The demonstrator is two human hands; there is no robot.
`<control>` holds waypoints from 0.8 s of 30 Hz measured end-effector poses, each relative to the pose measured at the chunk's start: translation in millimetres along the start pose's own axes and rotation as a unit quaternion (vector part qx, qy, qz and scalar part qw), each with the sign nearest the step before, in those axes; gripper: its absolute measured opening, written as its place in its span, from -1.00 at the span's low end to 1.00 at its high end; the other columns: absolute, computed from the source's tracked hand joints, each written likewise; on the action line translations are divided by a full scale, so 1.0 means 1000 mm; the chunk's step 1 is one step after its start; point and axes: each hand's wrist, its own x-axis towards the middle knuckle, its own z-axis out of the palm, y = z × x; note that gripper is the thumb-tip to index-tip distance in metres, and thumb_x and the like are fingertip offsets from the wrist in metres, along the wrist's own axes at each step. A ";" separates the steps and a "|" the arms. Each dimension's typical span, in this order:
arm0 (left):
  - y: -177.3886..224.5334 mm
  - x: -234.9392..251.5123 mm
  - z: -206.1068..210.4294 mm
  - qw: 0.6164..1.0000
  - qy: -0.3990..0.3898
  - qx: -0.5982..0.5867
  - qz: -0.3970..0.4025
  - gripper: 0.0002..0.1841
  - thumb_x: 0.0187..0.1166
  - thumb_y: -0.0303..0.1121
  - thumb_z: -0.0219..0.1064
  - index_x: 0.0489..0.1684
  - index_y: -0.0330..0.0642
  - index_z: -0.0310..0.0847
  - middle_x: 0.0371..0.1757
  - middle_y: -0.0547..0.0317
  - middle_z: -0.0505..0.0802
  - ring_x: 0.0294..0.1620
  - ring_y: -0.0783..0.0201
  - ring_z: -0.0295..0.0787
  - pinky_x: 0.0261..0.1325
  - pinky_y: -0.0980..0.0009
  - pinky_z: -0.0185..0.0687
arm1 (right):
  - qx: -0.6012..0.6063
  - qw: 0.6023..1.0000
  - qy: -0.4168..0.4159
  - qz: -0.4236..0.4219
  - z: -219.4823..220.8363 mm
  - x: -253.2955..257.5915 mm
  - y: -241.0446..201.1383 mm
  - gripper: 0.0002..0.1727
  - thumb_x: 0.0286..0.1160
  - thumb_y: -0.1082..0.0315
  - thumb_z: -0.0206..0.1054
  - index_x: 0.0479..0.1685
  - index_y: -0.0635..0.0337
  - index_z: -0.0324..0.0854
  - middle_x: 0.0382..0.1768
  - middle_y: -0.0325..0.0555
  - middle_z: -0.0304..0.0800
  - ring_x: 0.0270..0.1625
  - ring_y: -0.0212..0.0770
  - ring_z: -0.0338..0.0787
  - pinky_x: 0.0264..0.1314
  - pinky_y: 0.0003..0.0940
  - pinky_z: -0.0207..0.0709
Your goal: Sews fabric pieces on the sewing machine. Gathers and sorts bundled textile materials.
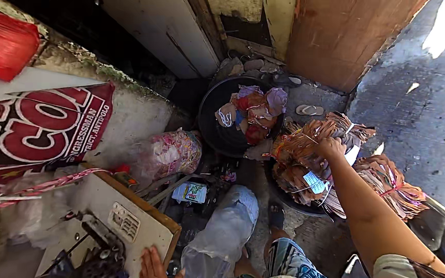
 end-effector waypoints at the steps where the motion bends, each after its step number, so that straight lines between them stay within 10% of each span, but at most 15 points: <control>1: -0.001 0.000 -0.001 1.000 -0.004 -0.005 0.001 0.37 0.20 0.01 0.61 0.82 -0.65 -0.40 0.80 -0.74 -0.22 0.83 -0.65 -0.34 0.75 -0.47 -0.29 | -0.005 1.000 -0.006 0.000 -0.001 -0.001 0.003 -0.40 0.66 0.00 0.25 0.47 0.30 0.61 0.60 0.28 0.51 0.78 0.33 0.25 0.61 0.48 0.17; 9: -0.010 0.000 -0.009 0.999 -0.019 -0.046 0.023 0.35 0.15 0.03 0.61 0.85 -0.56 -0.32 0.82 -0.67 -0.17 0.84 -0.61 -0.29 0.73 -0.47 -0.21 | 0.032 0.999 -0.013 -0.028 0.003 -0.016 0.023 -0.46 0.81 -0.06 0.06 0.46 0.07 0.69 0.51 0.27 0.64 0.72 0.35 0.37 0.68 0.43 0.14; 19: -0.018 0.000 0.000 0.998 0.005 -0.060 0.035 0.37 0.08 0.05 0.63 0.90 -0.42 -0.28 0.86 -0.58 -0.15 0.85 -0.59 -0.26 0.64 -0.55 -0.12 | 0.009 0.985 0.046 -0.166 -0.019 -0.138 -0.006 -0.59 0.66 0.06 0.35 0.16 0.22 0.80 0.21 0.28 0.80 0.49 0.36 0.58 0.60 0.35 0.23; 24: -0.022 0.001 -0.004 0.993 0.015 -0.106 0.051 0.32 0.16 0.11 0.61 0.91 -0.37 -0.23 0.87 -0.52 -0.14 0.86 -0.56 -0.28 0.63 -0.60 -0.20 | 0.081 0.936 0.127 -0.318 -0.020 -0.233 -0.027 -0.60 0.45 0.17 0.43 -0.57 0.35 0.58 -0.31 0.22 0.71 0.03 0.27 0.67 0.25 0.30 0.34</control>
